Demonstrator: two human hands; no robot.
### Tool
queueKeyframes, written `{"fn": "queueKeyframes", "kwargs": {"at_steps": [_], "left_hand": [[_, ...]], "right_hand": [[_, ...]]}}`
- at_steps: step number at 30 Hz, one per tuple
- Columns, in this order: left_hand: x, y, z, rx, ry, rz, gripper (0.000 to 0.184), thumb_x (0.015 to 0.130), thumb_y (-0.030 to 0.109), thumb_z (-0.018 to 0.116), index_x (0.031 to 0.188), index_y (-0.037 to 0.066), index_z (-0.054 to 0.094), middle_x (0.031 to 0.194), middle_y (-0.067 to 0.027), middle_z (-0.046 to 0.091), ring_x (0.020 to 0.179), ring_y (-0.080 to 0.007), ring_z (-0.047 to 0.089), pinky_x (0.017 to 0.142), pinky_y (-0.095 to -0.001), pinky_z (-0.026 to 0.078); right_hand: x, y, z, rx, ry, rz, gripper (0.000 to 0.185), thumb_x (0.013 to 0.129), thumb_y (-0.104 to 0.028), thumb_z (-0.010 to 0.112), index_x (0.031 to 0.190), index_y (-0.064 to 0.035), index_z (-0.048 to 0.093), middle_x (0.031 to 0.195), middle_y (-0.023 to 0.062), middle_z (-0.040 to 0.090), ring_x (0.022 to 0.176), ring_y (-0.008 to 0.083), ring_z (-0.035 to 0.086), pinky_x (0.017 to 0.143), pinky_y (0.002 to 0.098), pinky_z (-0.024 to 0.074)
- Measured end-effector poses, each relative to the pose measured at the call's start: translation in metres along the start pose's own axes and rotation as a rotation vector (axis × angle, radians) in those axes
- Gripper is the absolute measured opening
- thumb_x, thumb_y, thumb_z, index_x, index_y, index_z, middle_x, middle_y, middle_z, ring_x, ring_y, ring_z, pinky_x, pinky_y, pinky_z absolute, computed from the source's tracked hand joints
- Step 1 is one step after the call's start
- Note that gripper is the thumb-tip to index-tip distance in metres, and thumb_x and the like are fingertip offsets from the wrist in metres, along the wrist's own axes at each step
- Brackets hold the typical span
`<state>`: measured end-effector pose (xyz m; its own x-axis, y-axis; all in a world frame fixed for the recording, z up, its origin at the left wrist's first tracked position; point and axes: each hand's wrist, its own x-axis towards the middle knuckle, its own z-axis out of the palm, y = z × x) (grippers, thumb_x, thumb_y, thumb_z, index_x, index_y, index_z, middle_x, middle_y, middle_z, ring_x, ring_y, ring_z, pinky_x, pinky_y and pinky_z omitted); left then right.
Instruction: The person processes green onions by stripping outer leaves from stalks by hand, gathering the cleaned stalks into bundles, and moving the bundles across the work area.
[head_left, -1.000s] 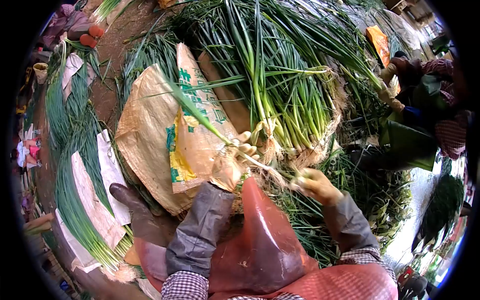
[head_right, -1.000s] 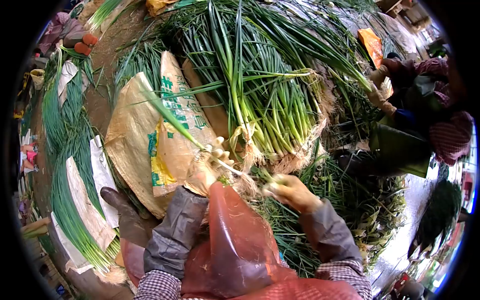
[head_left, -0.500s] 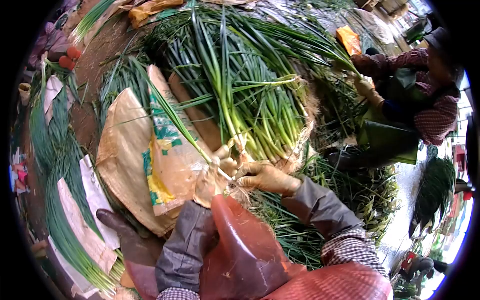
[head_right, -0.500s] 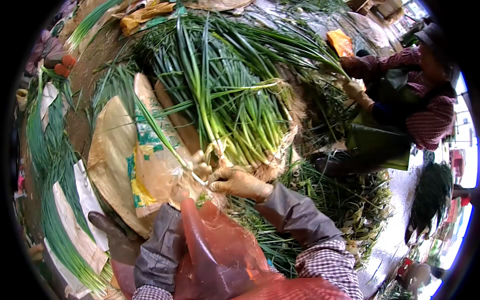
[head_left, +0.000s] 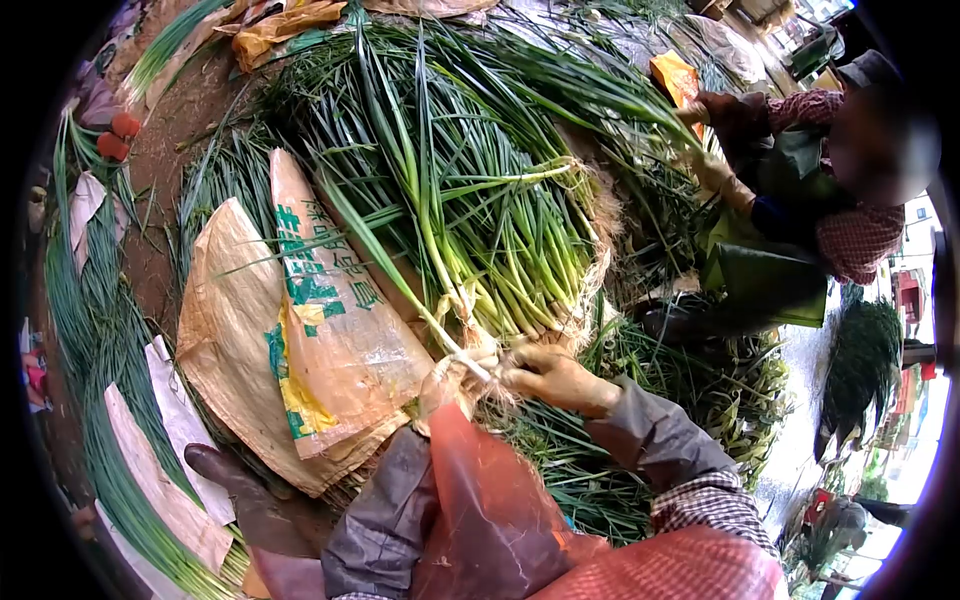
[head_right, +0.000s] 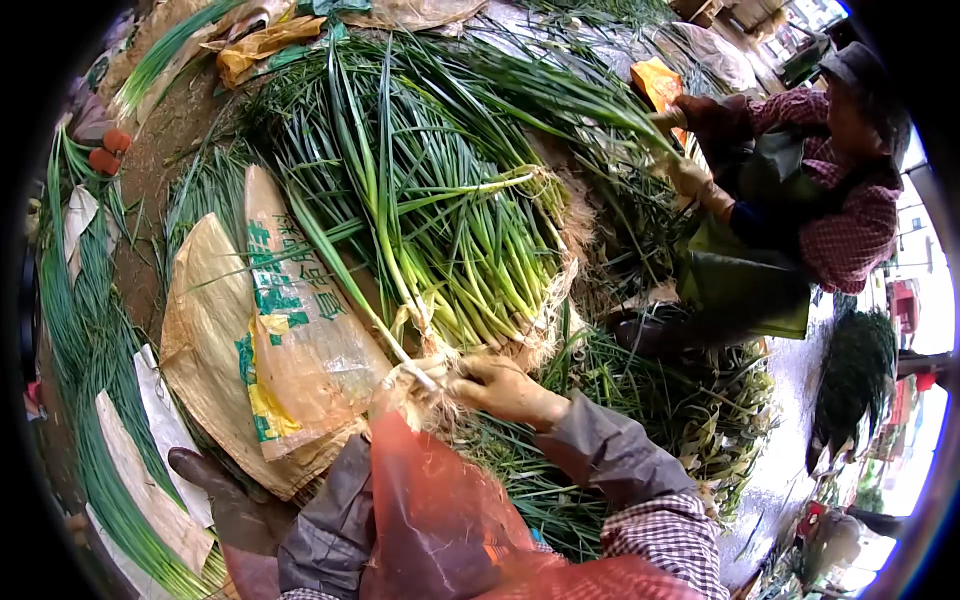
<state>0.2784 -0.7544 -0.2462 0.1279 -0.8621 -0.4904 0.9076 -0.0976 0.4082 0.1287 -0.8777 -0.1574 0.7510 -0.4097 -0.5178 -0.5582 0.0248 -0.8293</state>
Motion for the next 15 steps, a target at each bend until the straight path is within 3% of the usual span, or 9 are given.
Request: {"fn": "queueKeyframes", "kwargs": {"at_steps": [2,4,5,7,8,10,12,14,15], "left_hand": [[0.003,0.02,-0.014,-0.206,0.213,-0.067,0.03,0.095,0.023,0.051,0.11,-0.002,0.056,0.085,-0.0071,0.063,0.081,-0.0206,0.062,0.079,-0.0365,0.054],[-0.005,0.03,-0.017,-0.25,0.145,0.098,0.026,0.097,0.019,0.049,0.114,0.0,0.054,0.084,-0.0023,0.058,0.079,-0.0179,0.058,0.073,-0.0409,0.054],[-0.008,0.031,-0.02,-0.22,0.122,0.091,0.026,0.097,0.018,0.049,0.118,0.004,0.053,0.085,-0.0019,0.058,0.077,-0.0168,0.057,0.07,-0.0381,0.053],[-0.013,0.033,-0.024,-0.198,0.096,0.089,0.031,0.097,0.016,0.049,0.127,0.014,0.049,0.089,-0.0018,0.058,0.071,-0.0126,0.054,0.056,-0.0287,0.05],[-0.015,0.037,-0.018,-0.142,0.136,0.101,0.031,0.096,0.016,0.05,0.127,0.017,0.05,0.08,0.0003,0.055,0.059,-0.0089,0.049,0.046,-0.0233,0.042],[-0.013,0.032,-0.028,-0.203,-0.04,0.118,0.028,0.096,0.016,0.05,0.124,0.014,0.054,0.069,0.0026,0.048,0.048,-0.0069,0.04,0.042,-0.0224,0.036],[-0.007,0.04,-0.032,-0.227,-0.032,0.075,0.026,0.096,0.016,0.051,0.121,0.012,0.056,0.067,0.0031,0.045,0.046,-0.0067,0.037,0.041,-0.0225,0.035],[-0.007,0.054,-0.015,-0.057,0.182,0.086,0.025,0.095,0.019,0.053,0.115,0.007,0.06,0.059,0.005,0.038,0.044,-0.0062,0.035,0.04,-0.0223,0.033],[0.008,0.053,-0.019,0.076,0.259,0.227,0.029,0.094,0.019,0.053,0.12,0.007,0.057,0.06,0.0044,0.042,0.044,-0.0061,0.037,0.04,-0.0214,0.034]], "right_hand": [[-0.015,0.023,-0.011,0.134,-0.048,0.045,0.02,0.093,-0.025,0.057,0.098,-0.0069,0.065,0.084,0.0045,0.061,0.071,0.0124,0.055,0.067,0.0278,0.0492],[-0.022,0.038,-0.032,-0.166,-0.396,0.235,0.023,0.094,-0.025,0.055,0.109,-0.0112,0.065,0.097,0.0068,0.065,0.076,0.015,0.06,0.072,0.029,0.053],[-0.013,0.037,-0.046,-0.63,-0.518,0.31,0.029,0.094,-0.026,0.053,0.117,-0.0106,0.06,0.105,0.0071,0.065,0.084,0.0161,0.06,0.077,0.0289,0.052],[0.055,0.056,-0.103,-1.344,-0.293,0.283,0.035,0.093,-0.016,0.049,0.128,-0.0113,0.05,0.111,0.0058,0.061,0.091,0.0161,0.06,0.074,0.0241,0.0517],[0.088,0.064,-0.13,-1.653,-0.183,0.345,0.041,0.093,-0.011,0.047,0.134,-0.0116,0.044,0.114,0.0052,0.06,0.094,0.0161,0.06,0.073,0.0218,0.0515],[0.121,0.018,-0.172,-1.05,0.62,-0.11,0.043,0.086,-0.006,0.051,0.128,-0.0131,0.045,0.123,0.0074,0.055,0.098,0.0211,0.06,0.07,0.0285,0.0535],[0.191,0.05,-0.202,-1.132,0.942,-0.422,0.033,0.081,-0.009,0.055,0.114,-0.0119,0.056,0.116,0.0117,0.06,0.092,0.0284,0.063,0.07,0.037,0.0533],[0.201,0.012,-0.204,-1.225,0.443,-0.045,0.02,0.079,-0.011,0.055,0.096,-0.013,0.065,0.096,0.0133,0.065,0.083,0.032,0.065,0.069,0.0413,0.0523],[0.205,0.004,-0.197,-1.213,0.464,-0.12,0.012,0.08,-0.016,0.055,0.079,-0.0111,0.065,0.082,0.0137,0.066,0.079,0.0322,0.065,0.068,0.0416,0.0522]]}}
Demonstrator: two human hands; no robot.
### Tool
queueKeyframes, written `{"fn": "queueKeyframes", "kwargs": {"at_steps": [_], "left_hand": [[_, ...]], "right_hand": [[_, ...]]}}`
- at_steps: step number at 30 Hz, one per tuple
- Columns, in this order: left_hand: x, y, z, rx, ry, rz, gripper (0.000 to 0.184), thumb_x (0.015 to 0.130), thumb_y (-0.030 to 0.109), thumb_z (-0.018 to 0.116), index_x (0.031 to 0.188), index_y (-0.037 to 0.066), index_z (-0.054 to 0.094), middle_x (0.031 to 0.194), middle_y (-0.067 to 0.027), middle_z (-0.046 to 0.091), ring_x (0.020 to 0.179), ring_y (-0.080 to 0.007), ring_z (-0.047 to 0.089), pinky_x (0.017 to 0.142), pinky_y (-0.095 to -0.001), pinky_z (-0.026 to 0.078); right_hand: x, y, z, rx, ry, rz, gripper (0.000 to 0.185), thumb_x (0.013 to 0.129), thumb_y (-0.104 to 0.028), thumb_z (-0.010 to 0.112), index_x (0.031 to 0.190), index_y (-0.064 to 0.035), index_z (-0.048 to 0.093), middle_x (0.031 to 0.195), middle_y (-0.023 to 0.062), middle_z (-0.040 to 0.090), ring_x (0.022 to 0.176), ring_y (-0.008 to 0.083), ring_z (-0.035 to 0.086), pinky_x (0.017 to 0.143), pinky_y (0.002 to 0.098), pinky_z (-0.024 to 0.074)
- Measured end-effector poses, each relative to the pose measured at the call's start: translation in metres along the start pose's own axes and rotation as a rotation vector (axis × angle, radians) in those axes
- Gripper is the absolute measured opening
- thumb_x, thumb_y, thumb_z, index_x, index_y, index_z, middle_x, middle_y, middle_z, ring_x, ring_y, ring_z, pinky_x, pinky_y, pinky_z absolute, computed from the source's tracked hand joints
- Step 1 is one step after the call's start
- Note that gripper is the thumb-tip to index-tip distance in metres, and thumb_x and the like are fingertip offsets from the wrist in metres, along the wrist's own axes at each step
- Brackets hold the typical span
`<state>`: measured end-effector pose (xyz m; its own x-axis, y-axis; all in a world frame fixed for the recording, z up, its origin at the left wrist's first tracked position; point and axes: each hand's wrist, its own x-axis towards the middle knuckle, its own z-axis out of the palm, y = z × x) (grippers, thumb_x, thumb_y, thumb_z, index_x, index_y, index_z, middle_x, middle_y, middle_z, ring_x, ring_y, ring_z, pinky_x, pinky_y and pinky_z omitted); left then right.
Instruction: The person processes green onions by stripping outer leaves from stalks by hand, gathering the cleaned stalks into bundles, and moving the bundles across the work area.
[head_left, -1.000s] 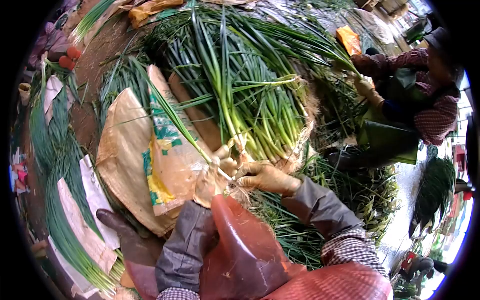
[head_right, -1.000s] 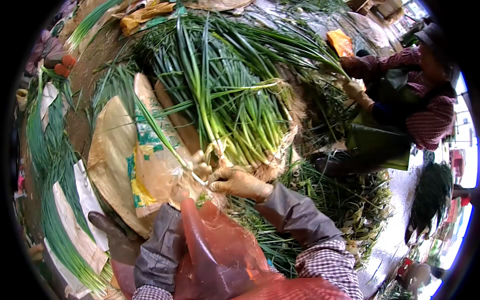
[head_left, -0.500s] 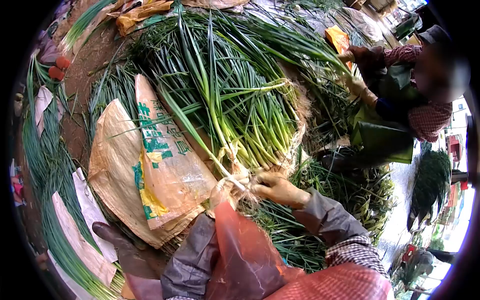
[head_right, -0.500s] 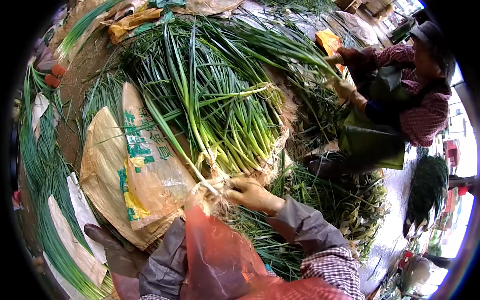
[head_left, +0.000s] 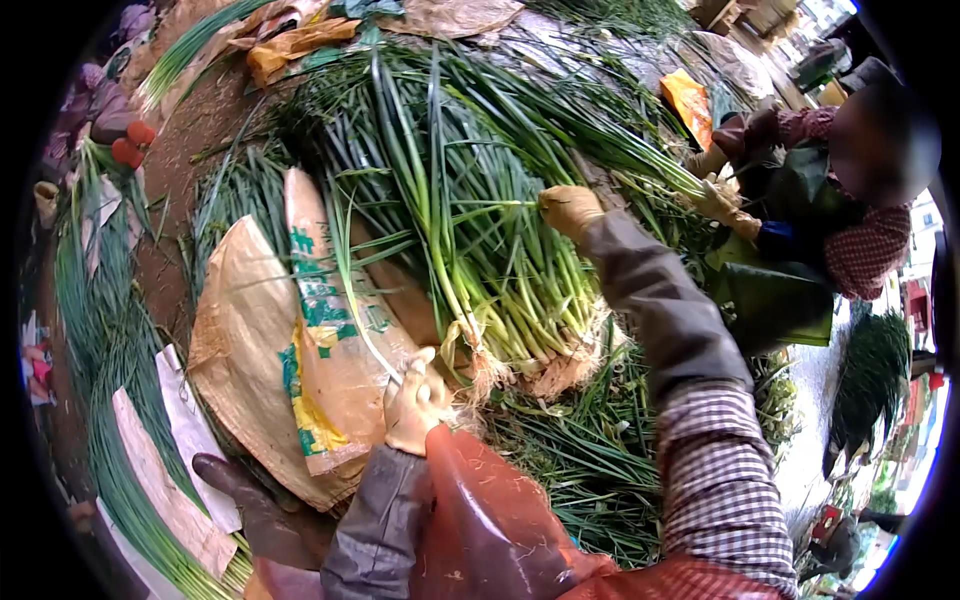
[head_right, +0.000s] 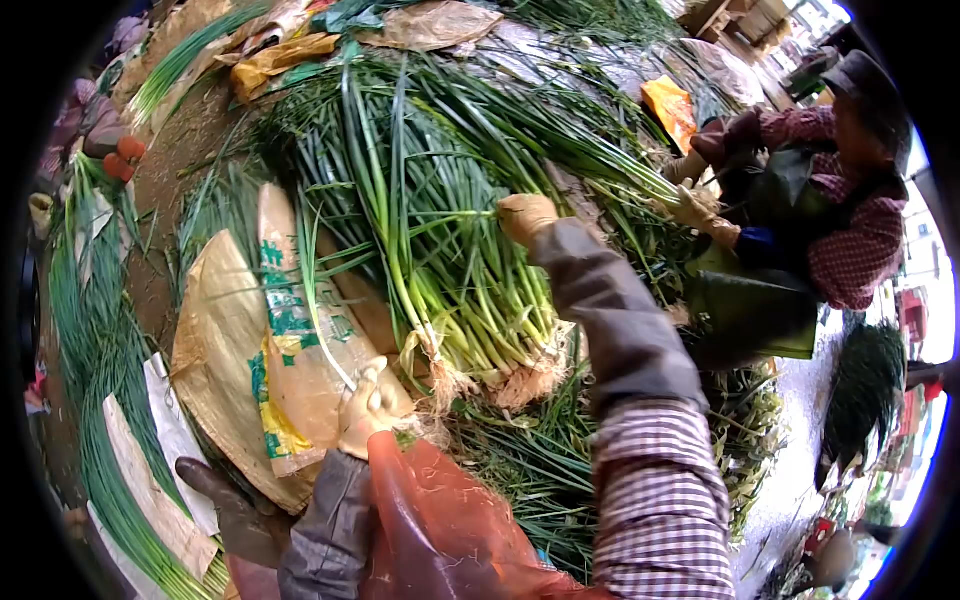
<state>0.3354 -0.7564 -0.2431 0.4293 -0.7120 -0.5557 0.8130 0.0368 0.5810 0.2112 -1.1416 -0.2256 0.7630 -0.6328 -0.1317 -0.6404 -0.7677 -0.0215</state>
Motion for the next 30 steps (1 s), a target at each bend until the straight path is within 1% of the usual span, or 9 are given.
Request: {"fn": "queueKeyframes", "kwargs": {"at_steps": [2,7,12,14,15,16,18,25,30], "left_hand": [[0.02,0.002,0.01,0.107,0.086,0.165,0.034,0.094,0.02,0.053,0.126,0.008,0.054,0.061,0.0037,0.046,0.044,-0.0061,0.038,0.04,-0.0205,0.035],[0.061,-0.037,0.019,0.139,0.027,-0.167,0.058,0.095,0.017,0.051,0.145,0.01,0.023,0.133,-0.0166,0.049,0.064,-0.0139,0.057,0.051,-0.0236,0.05],[0.043,-0.07,0.023,0.079,-0.276,-0.079,0.042,0.093,0.016,0.055,0.131,0.003,0.044,0.118,-0.0098,0.058,0.095,-0.0159,0.06,0.074,-0.0316,0.054],[0.018,-0.055,0.021,0.182,-0.164,-0.116,0.037,0.093,0.014,0.054,0.128,0.005,0.049,0.119,-0.0082,0.056,0.097,-0.0156,0.059,0.079,-0.034,0.053],[0.001,-0.04,0.026,0.218,-0.068,-0.134,0.035,0.092,0.012,0.053,0.126,0.005,0.05,0.119,-0.0072,0.056,0.098,-0.0167,0.059,0.082,-0.0356,0.052],[-0.016,-0.025,0.029,0.076,-0.079,-0.141,0.032,0.093,0.014,0.054,0.123,0.005,0.053,0.113,-0.0065,0.058,0.095,-0.0165,0.059,0.084,-0.0318,0.05],[-0.037,-0.01,0.019,-0.092,-0.096,-0.16,0.024,0.093,0.016,0.055,0.115,0.006,0.058,0.109,-0.0057,0.061,0.094,-0.0181,0.061,0.083,-0.0337,0.05],[-0.065,-0.029,-0.003,-0.149,-0.072,-0.124,0.033,0.088,0.018,0.064,0.119,0.008,0.056,0.116,-0.0074,0.06,0.102,-0.0211,0.059,0.088,-0.0379,0.05],[-0.072,-0.056,-0.031,-0.233,0.128,-0.19,0.028,0.088,0.006,0.062,0.115,0.005,0.056,0.095,-0.0094,0.065,0.079,-0.0187,0.064,0.064,-0.0339,0.056]], "right_hand": [[-0.03,-0.024,-0.05,0.042,0.084,-0.144,0.013,0.085,-0.023,0.056,0.091,-0.0148,0.065,0.077,0.0123,0.064,0.072,0.0299,0.063,0.065,0.0363,0.0514],[-0.066,0.009,-0.182,0.041,-0.111,-0.132,0.017,0.085,-0.016,0.058,0.099,-0.0109,0.064,0.085,0.0077,0.066,0.073,0.0192,0.062,0.066,0.0299,0.0511],[-0.06,0.132,-0.365,0.29,0.425,-0.165,0.025,0.082,-0.005,0.06,0.106,-0.0057,0.065,0.093,0.005,0.068,0.076,0.0099,0.061,0.068,0.023,0.0506],[-0.062,0.11,-0.404,-0.078,0.683,-0.449,0.022,0.074,-0.01,0.063,0.096,-0.0092,0.067,0.079,0.0027,0.059,0.063,0.014,0.057,0.056,0.0274,0.0468],[-0.065,0.057,-0.408,-0.678,0.835,-0.628,0.024,0.064,-0.016,0.068,0.087,-0.0125,0.068,0.064,0.0008,0.05,0.053,0.0178,0.052,0.046,0.032,0.0426],[-0.062,0.036,-0.388,-0.057,0.616,-0.535,0.013,0.085,-0.007,0.059,0.095,-0.0031,0.065,0.072,0.0051,0.057,0.063,0.0134,0.065,0.056,0.0246,0.0534],[-0.065,-0.03,-0.333,0.003,0.583,-0.416,0.014,0.083,-0.014,0.057,0.09,-0.0036,0.063,0.072,0.0074,0.063,0.062,0.0171,0.065,0.052,0.0279,0.0517],[-0.144,-0.219,-0.065,1.187,-0.584,0.232,0.029,0.096,-0.03,0.051,0.11,-0.005,0.059,0.085,0.0077,0.067,0.072,0.0114,0.06,0.065,0.0267,0.0507],[-0.192,-0.246,0.048,1.758,-0.283,0.357,0.02,0.097,-0.016,0.046,0.1,0.0,0.059,0.083,0.006,0.062,0.078,0.0149,0.061,0.07,0.029,0.0514]]}}
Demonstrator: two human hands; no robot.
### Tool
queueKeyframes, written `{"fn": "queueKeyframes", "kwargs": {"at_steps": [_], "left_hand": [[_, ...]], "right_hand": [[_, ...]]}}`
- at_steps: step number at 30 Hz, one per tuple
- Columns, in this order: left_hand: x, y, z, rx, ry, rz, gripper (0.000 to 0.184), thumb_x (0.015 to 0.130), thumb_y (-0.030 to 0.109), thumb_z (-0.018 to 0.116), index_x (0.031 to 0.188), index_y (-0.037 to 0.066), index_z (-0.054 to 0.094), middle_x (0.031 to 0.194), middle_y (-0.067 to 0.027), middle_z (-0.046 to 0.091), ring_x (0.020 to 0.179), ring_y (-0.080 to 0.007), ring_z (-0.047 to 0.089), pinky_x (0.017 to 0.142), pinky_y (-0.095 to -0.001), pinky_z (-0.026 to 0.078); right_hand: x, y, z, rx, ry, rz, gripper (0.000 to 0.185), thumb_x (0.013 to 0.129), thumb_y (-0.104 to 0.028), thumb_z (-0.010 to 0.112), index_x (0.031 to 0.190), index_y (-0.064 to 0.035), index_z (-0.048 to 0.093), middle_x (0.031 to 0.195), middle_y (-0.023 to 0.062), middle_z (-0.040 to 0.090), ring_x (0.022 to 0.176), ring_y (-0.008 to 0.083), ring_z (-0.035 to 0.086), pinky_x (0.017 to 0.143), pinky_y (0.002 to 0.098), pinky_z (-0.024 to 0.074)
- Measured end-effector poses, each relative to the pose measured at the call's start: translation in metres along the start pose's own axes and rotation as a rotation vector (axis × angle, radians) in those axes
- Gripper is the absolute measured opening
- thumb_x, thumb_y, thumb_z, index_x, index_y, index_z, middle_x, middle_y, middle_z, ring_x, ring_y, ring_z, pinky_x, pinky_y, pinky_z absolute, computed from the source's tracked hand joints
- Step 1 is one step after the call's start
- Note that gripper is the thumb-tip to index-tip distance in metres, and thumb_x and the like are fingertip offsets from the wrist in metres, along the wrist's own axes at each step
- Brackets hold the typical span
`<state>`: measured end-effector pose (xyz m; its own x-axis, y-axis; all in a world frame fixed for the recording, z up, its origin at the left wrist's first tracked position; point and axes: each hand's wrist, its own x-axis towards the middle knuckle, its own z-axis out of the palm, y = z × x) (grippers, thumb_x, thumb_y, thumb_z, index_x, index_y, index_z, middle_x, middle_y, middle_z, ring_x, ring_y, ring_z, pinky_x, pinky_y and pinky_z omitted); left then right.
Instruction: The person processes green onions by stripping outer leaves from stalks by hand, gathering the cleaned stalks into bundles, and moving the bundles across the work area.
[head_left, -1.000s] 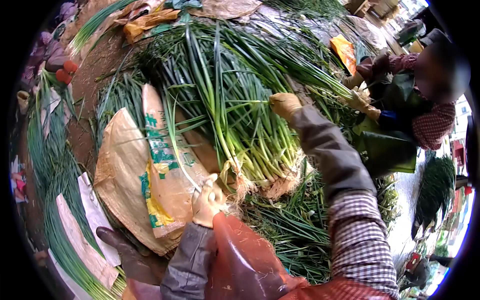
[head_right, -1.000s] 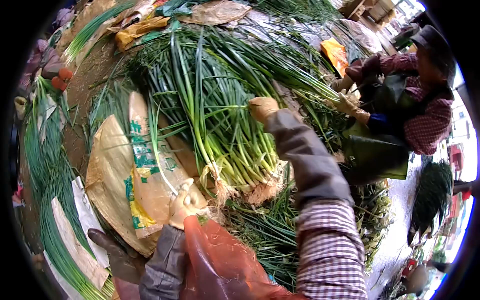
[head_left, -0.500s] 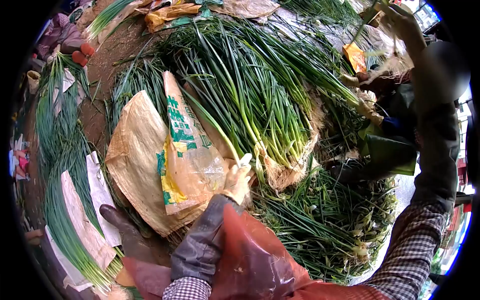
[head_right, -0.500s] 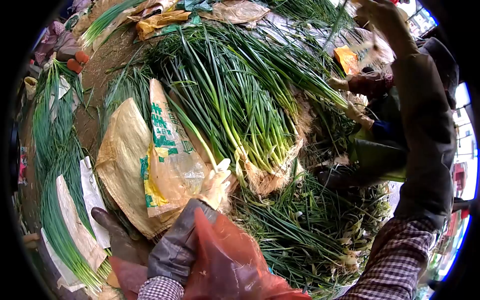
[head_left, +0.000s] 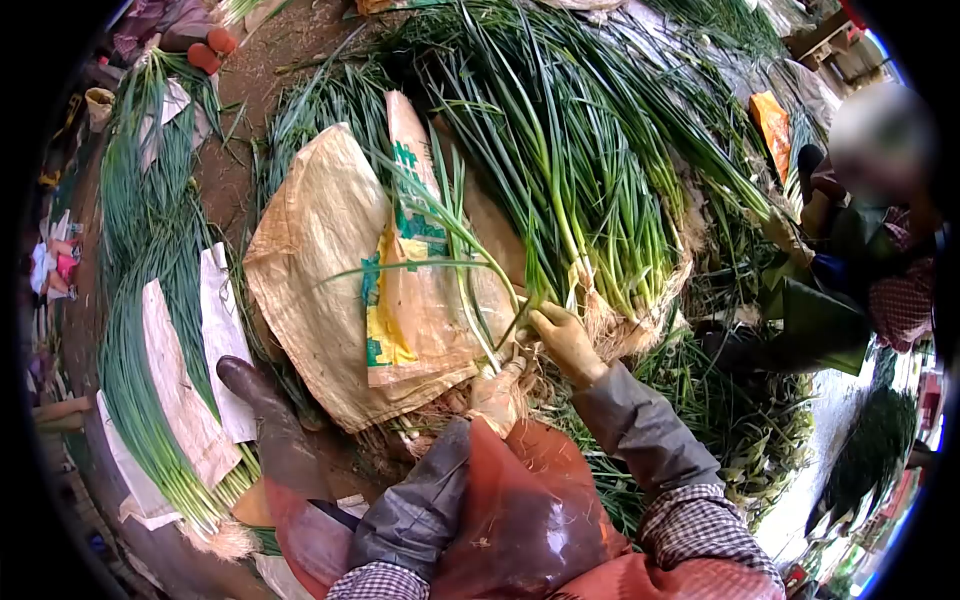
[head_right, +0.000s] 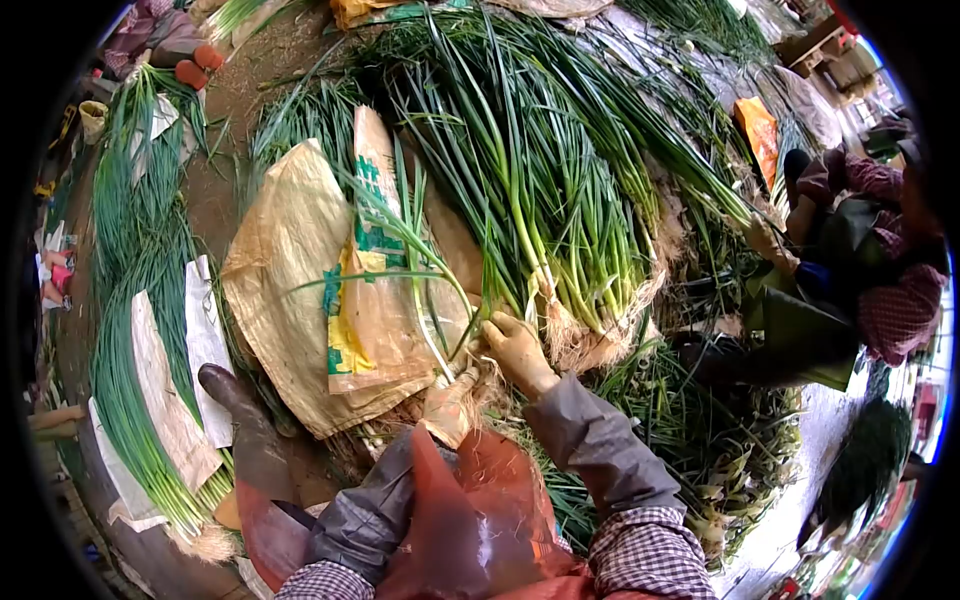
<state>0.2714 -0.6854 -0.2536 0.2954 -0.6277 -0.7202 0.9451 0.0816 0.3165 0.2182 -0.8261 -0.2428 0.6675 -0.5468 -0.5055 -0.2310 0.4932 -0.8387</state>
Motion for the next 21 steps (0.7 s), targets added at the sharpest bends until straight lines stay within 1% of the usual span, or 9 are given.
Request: {"fn": "queueKeyframes", "kwargs": {"at_steps": [3,7,10,11,12,15,18,19,21], "left_hand": [[0.023,-0.013,-0.024,-0.075,0.131,0.019,0.025,0.089,0.003,0.059,0.113,0.007,0.057,0.095,-0.0089,0.065,0.079,-0.0176,0.064,0.061,-0.034,0.056],[0.007,0.014,-0.021,-0.06,-0.117,-0.032,0.024,0.091,0.004,0.056,0.115,0.001,0.055,0.102,-0.0114,0.064,0.087,-0.0208,0.065,0.071,-0.0306,0.056],[-0.007,0.013,-0.012,-0.043,-0.161,-0.052,0.025,0.093,0.008,0.053,0.116,0.002,0.055,0.107,-0.0125,0.064,0.092,-0.0221,0.064,0.079,-0.0355,0.054],[-0.009,0.015,-0.005,-0.042,-0.17,-0.047,0.025,0.093,0.008,0.053,0.116,0.002,0.055,0.107,-0.0125,0.064,0.092,-0.0221,0.064,0.079,-0.0355,0.054],[-0.013,0.017,0.002,-0.049,-0.212,-0.058,0.025,0.093,0.011,0.052,0.117,0.002,0.055,0.108,-0.013,0.063,0.095,-0.0234,0.063,0.082,-0.0381,0.052],[-0.011,0.007,-0.004,-0.018,-0.275,-0.136,0.028,0.094,0.014,0.049,0.119,0.002,0.053,0.111,-0.0158,0.062,0.103,-0.0272,0.06,0.088,-0.0427,0.049],[-0.022,0.017,-0.003,0.067,-0.345,-0.294,0.029,0.088,0.004,0.047,0.116,-0.004,0.049,0.11,-0.0167,0.06,0.085,-0.0282,0.065,0.072,-0.0388,0.056],[-0.032,0.028,0.015,0.252,-0.11,-0.285,0.027,0.086,0.005,0.046,0.111,-0.005,0.05,0.108,-0.017,0.061,0.075,-0.0249,0.064,0.066,-0.0343,0.054],[-0.016,0.03,-0.011,0.017,-0.413,-0.216,0.023,0.085,0.005,0.046,0.105,-0.005,0.053,0.099,-0.0149,0.063,0.067,-0.0202,0.059,0.059,-0.0307,0.051]], "right_hand": [[-0.055,-0.026,-0.018,-0.392,-0.315,0.093,0.031,0.098,-0.025,0.045,0.115,-0.0022,0.06,0.112,0.0155,0.063,0.107,0.0219,0.059,0.096,0.0357,0.0458],[-0.133,-0.033,-0.115,-0.575,-0.506,0.518,0.034,0.096,-0.03,0.049,0.122,-0.0101,0.059,0.115,0.0108,0.063,0.106,0.0207,0.06,0.096,0.0369,0.046],[-0.14,-0.032,-0.163,-1.93,-0.602,0.897,0.034,0.089,-0.037,0.058,0.11,-0.0122,0.065,0.092,0.0056,0.068,0.08,0.0157,0.065,0.071,0.0313,0.0534],[-0.128,-0.028,-0.167,-1.898,-0.381,0.712,0.033,0.089,-0.036,0.058,0.11,-0.0104,0.065,0.092,0.0067,0.067,0.082,0.0163,0.064,0.073,0.0316,0.0527],[-0.108,-0.031,-0.145,-1.493,-0.159,0.374,0.033,0.09,-0.035,0.058,0.109,-0.0085,0.064,0.093,0.0078,0.066,0.084,0.0169,0.063,0.076,0.0318,0.0519],[-0.061,-0.051,-0.047,-0.836,-0.258,-0.045,0.033,0.092,-0.032,0.057,0.108,-0.003,0.061,0.095,0.011,0.064,0.088,0.0187,0.061,0.083,0.0325,0.0497],[-0.033,-0.047,-0.004,-0.731,-0.466,-0.157,0.025,0.092,-0.027,0.056,0.086,-0.0034,0.06,0.078,0.0054,0.055,0.076,0.017,0.054,0.079,0.0314,0.0484],[-0.011,-0.025,-0.028,-0.814,-0.349,-0.303,0.023,0.091,-0.025,0.057,0.079,-0.006,0.056,0.074,0.0036,0.05,0.071,0.0153,0.051,0.07,0.028,0.0473],[0.032,0.019,-0.073,-0.998,-0.05,-0.558,0.028,0.089,-0.022,0.059,0.066,-0.0112,0.048,0.065,-0.0002,0.041,0.059,0.0118,0.046,0.053,0.0212,0.0451]]}}
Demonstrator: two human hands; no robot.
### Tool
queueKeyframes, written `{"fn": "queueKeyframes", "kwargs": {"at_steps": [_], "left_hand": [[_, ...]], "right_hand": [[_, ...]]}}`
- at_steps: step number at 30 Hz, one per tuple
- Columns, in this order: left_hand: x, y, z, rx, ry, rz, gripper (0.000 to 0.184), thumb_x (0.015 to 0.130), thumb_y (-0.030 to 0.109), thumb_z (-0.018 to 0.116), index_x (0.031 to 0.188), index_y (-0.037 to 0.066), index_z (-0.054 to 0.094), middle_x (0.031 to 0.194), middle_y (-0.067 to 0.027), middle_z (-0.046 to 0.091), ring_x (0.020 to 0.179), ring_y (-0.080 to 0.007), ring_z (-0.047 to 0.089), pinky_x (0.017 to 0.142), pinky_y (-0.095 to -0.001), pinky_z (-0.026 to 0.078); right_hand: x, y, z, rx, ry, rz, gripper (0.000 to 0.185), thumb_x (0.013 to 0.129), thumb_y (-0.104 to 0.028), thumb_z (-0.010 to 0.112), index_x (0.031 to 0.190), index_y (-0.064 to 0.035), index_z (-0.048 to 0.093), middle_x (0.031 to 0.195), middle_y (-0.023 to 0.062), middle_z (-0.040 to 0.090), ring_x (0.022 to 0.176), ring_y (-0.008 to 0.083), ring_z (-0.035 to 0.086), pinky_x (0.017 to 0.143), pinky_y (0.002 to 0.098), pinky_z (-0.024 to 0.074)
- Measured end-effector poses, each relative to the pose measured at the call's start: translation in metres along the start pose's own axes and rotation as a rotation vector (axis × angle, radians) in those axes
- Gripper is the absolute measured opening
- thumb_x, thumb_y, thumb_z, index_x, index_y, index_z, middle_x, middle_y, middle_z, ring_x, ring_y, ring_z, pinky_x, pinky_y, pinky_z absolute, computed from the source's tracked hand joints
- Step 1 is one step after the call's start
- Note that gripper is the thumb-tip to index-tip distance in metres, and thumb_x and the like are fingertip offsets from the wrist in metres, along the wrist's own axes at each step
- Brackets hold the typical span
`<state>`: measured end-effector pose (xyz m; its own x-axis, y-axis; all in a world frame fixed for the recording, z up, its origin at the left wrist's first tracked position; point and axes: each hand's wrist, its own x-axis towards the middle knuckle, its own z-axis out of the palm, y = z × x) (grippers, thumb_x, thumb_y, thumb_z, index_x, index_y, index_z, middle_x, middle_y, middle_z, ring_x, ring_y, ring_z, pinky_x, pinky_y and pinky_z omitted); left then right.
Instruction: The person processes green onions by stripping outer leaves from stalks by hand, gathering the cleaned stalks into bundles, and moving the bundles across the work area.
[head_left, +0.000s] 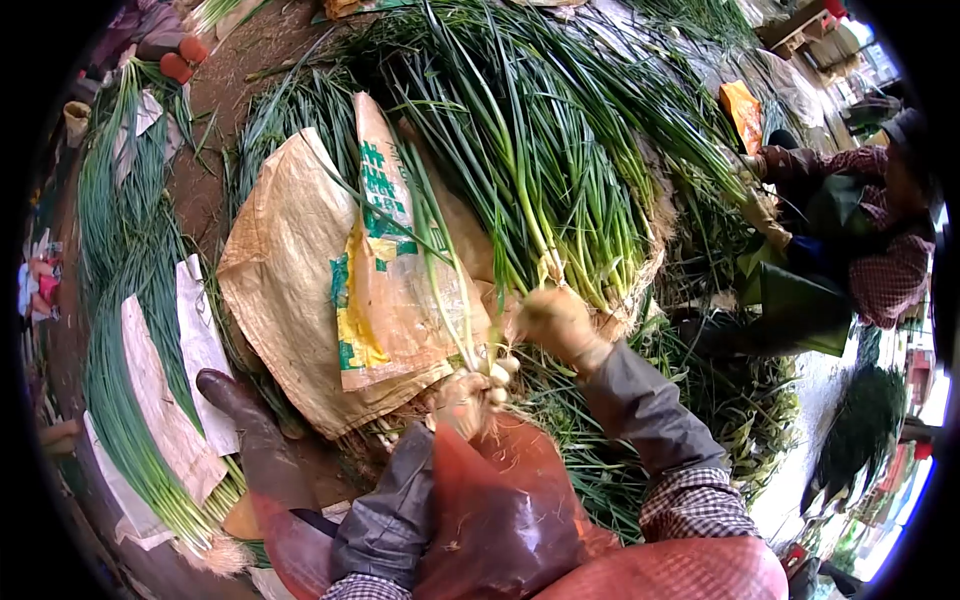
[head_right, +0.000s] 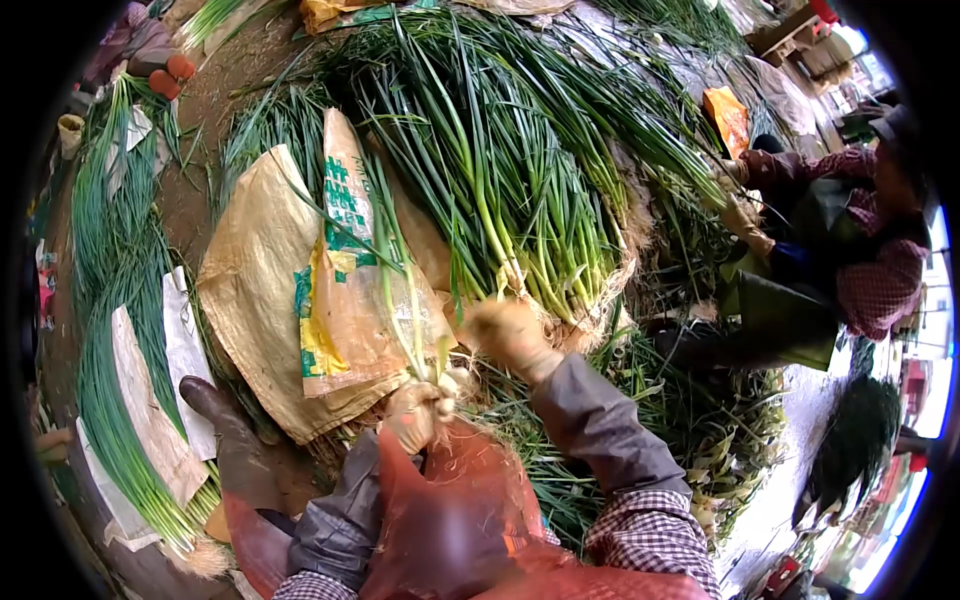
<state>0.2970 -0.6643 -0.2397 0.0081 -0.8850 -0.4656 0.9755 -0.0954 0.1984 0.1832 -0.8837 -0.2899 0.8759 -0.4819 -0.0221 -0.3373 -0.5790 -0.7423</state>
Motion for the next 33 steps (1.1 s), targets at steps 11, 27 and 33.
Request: {"fn": "queueKeyframes", "kwargs": {"at_steps": [11,27,33], "left_hand": [[0.02,0.002,0.011,0.026,0.216,0.228,0.019,0.092,0.012,0.057,0.108,0.002,0.06,0.082,-0.0042,0.061,0.063,-0.0098,0.056,0.053,-0.0205,0.048],[0.013,0.009,0.015,0.02,0.157,0.209,0.016,0.093,0.009,0.053,0.107,0.002,0.056,0.074,-0.0031,0.056,0.057,-0.0107,0.054,0.042,-0.0216,0.044],[0.031,-0.019,0.008,0.206,0.321,0.306,0.024,0.085,-0.006,0.055,0.107,0.003,0.054,0.102,-0.012,0.062,0.092,-0.0248,0.064,0.079,-0.0364,0.056]], "right_hand": [[0.005,-0.072,-0.043,0.402,-0.056,0.469,0.022,0.09,-0.022,0.061,0.096,-0.0006,0.059,0.08,0.0089,0.058,0.074,0.0143,0.055,0.07,0.0285,0.0495],[-0.127,0.0,-0.077,-0.039,-0.901,0.43,0.044,0.089,-0.04,0.059,0.123,-0.012,0.058,0.111,0.0137,0.065,0.098,0.0183,0.062,0.089,0.0365,0.0484],[0.025,-0.009,-0.035,0.221,-0.055,0.536,0.033,0.09,-0.018,0.059,0.117,-0.0011,0.053,0.099,0.0147,0.064,0.067,0.009,0.058,0.053,0.0221,0.049]]}}
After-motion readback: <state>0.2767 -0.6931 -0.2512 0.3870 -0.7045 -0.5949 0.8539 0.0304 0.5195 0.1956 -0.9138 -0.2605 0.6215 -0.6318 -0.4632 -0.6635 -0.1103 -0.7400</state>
